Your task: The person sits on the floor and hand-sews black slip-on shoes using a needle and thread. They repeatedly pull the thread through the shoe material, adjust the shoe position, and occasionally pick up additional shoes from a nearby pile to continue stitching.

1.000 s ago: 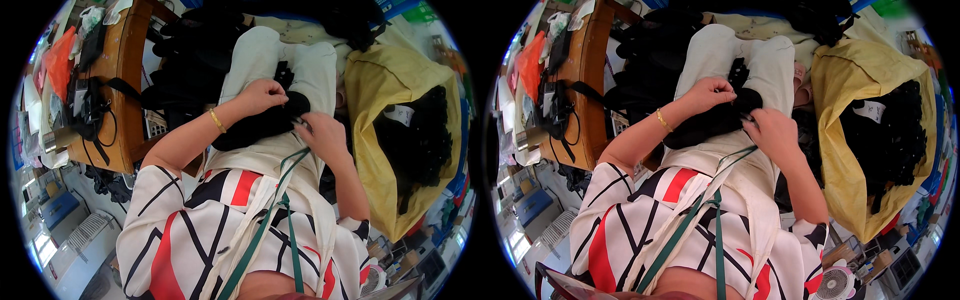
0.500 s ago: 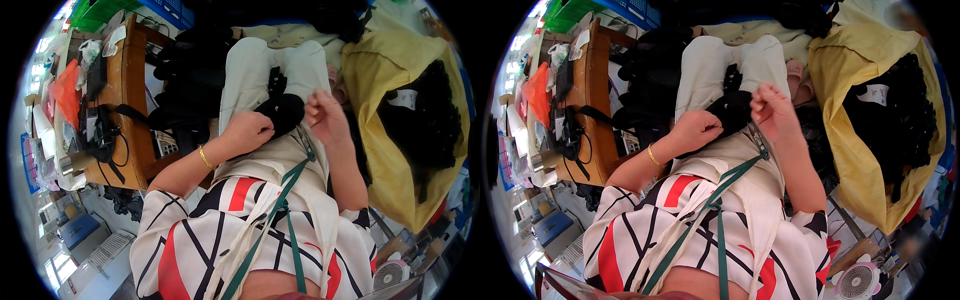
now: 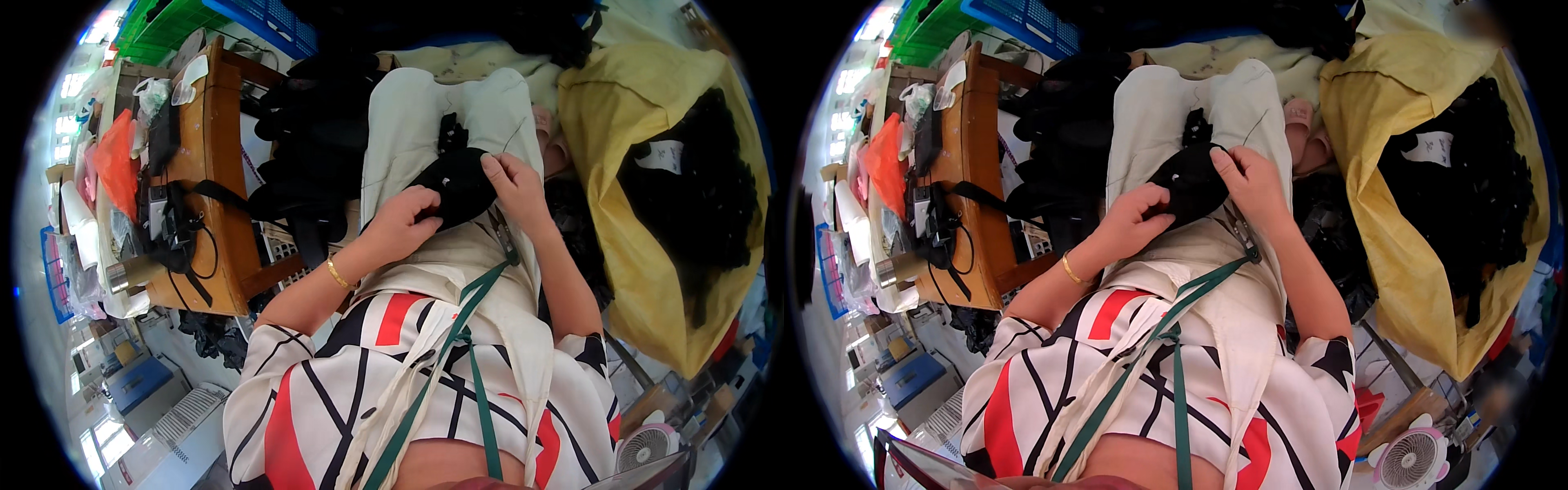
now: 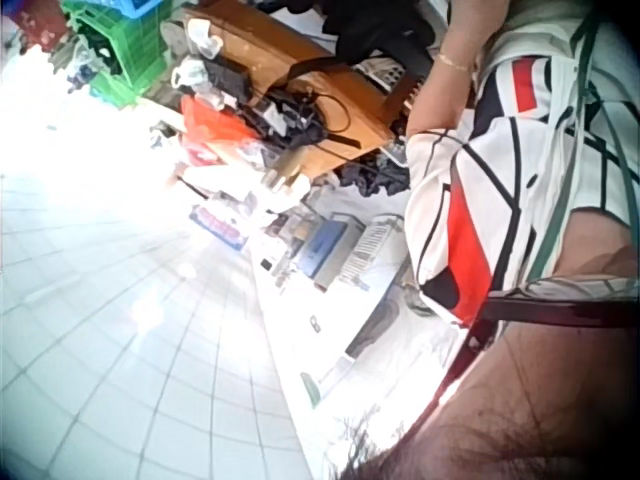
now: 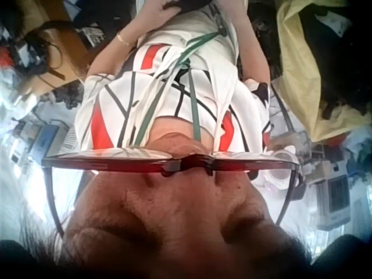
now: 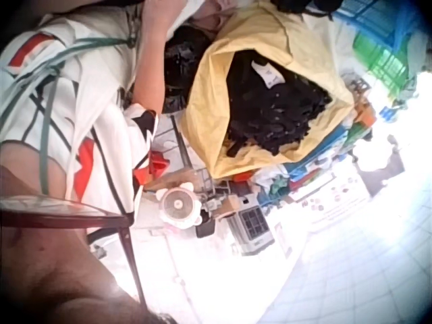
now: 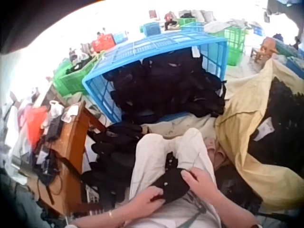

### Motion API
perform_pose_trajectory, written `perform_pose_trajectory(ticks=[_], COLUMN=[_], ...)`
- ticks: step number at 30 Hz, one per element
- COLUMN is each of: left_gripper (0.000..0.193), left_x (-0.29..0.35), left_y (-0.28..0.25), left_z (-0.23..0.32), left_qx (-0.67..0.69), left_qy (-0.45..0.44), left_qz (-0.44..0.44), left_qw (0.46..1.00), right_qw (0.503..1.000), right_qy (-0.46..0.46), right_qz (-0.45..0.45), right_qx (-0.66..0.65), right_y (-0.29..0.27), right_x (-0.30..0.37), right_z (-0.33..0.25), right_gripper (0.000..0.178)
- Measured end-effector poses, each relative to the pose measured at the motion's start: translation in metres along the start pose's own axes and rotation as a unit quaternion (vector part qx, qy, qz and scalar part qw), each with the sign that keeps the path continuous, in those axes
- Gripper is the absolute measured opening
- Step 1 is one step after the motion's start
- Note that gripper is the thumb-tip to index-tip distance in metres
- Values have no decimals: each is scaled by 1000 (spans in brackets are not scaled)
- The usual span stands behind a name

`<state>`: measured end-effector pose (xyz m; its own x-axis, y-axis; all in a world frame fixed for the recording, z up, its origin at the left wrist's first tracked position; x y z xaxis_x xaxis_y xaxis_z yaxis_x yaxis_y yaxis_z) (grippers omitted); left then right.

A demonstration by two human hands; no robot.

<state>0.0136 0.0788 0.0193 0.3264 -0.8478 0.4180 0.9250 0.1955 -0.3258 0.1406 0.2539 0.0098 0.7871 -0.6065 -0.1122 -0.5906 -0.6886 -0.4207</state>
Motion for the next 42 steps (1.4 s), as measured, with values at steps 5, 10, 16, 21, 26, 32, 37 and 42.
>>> perform_pose_trajectory(ticks=[5, 10, 16, 21, 26, 32, 37, 42], left_gripper=[16, 7, 5, 6, 20, 32, 19, 22], left_x=[19, 19, 17, 10, 12, 12, 2, 9], left_y=[-10, -1, -5, -12, -2, 2, 17, 14], left_z=[8, 12, 16, -15, 9, 23, 54, 86], left_qx=[392, 402, 425, 450, 303, -8, -94, -124], left_qy=[-214, -136, -95, -107, -136, -7, 131, 262], left_qz=[8, -9, -48, -65, 39, 113, 113, 154], left_qw=[895, 905, 899, 884, 943, 993, 980, 944], right_qw=[982, 991, 987, 990, 991, 992, 940, 900], right_qy=[-168, -117, 20, -13, 1, 73, 190, 144], right_qz=[66, 65, 34, 47, 53, -52, -66, 297], right_qx=[45, -13, -153, -130, -124, -85, -277, -285], right_y=[2, 7, 11, 6, 5, -4, -10, -153], right_x=[11, 18, 31, 39, 49, 61, 65, 67], right_z=[-61, -53, -4, -21, -15, -16, 14, 48], right_gripper=[26, 25, 27, 21, 25, 40, 41, 33])
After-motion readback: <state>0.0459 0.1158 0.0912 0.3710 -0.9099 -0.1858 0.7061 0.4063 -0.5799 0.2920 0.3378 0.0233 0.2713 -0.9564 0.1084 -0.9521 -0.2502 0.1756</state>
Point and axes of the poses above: each hand's wrist, its own x-axis away from the middle knuckle, its own y-axis out of the palm, z = x × y, the point moved 4 cm from there along -x, towards the middle knuckle, and after that the axes turned 12 degrees about -y, right-handed, at the moved point
